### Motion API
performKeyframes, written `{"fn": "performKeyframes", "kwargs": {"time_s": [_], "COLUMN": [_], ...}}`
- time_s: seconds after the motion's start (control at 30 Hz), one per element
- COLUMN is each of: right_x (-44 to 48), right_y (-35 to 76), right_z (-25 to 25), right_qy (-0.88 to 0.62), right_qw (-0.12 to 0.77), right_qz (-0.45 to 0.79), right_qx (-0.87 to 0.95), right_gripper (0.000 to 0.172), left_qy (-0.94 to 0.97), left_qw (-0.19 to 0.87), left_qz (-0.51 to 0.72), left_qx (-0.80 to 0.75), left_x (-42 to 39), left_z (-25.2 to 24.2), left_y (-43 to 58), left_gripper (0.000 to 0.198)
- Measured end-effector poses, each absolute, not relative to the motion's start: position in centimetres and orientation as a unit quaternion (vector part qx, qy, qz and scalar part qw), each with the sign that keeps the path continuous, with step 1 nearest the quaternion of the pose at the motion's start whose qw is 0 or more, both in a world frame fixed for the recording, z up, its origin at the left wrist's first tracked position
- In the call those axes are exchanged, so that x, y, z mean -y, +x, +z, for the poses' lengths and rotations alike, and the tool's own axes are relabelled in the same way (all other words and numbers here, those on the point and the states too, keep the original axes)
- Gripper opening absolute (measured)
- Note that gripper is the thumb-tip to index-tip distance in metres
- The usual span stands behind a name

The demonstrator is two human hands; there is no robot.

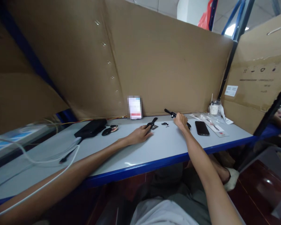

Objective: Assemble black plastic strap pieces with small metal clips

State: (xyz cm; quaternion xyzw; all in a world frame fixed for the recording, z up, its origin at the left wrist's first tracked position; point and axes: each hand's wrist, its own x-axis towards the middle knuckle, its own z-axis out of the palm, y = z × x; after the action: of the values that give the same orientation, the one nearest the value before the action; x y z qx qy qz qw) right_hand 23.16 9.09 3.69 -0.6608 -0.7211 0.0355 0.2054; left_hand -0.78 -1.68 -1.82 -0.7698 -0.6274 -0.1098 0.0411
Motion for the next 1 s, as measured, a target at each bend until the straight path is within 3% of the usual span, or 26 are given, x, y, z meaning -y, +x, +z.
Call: {"fn": "performKeyframes", "kwargs": {"time_s": [0.3, 0.43, 0.73, 1.0], "right_x": [-9.1, -9.0, -8.5, -8.5], "right_y": [23.1, 23.1, 23.2, 23.3], "right_z": [3.8, 3.9, 4.1, 4.0], "right_qy": [-0.666, -0.668, -0.660, -0.653], "right_qw": [0.212, 0.216, 0.217, 0.239], "right_qz": [0.053, 0.044, 0.036, 0.032], "right_qx": [0.714, 0.711, 0.718, 0.718], "right_gripper": [0.034, 0.035, 0.036, 0.031], "left_qy": [-0.755, -0.765, -0.776, -0.783], "left_qw": [-0.025, -0.065, -0.085, -0.085], "left_qz": [-0.051, -0.017, -0.089, -0.129], "left_qx": [0.654, 0.641, 0.618, 0.603], "left_x": [-1.9, -4.0, -5.9, -6.7], "left_z": [-2.5, -1.7, -2.0, -3.0], "left_y": [0.1, 3.0, 9.9, 10.3], "left_gripper": [0.081, 0.076, 0.083, 0.082]}}
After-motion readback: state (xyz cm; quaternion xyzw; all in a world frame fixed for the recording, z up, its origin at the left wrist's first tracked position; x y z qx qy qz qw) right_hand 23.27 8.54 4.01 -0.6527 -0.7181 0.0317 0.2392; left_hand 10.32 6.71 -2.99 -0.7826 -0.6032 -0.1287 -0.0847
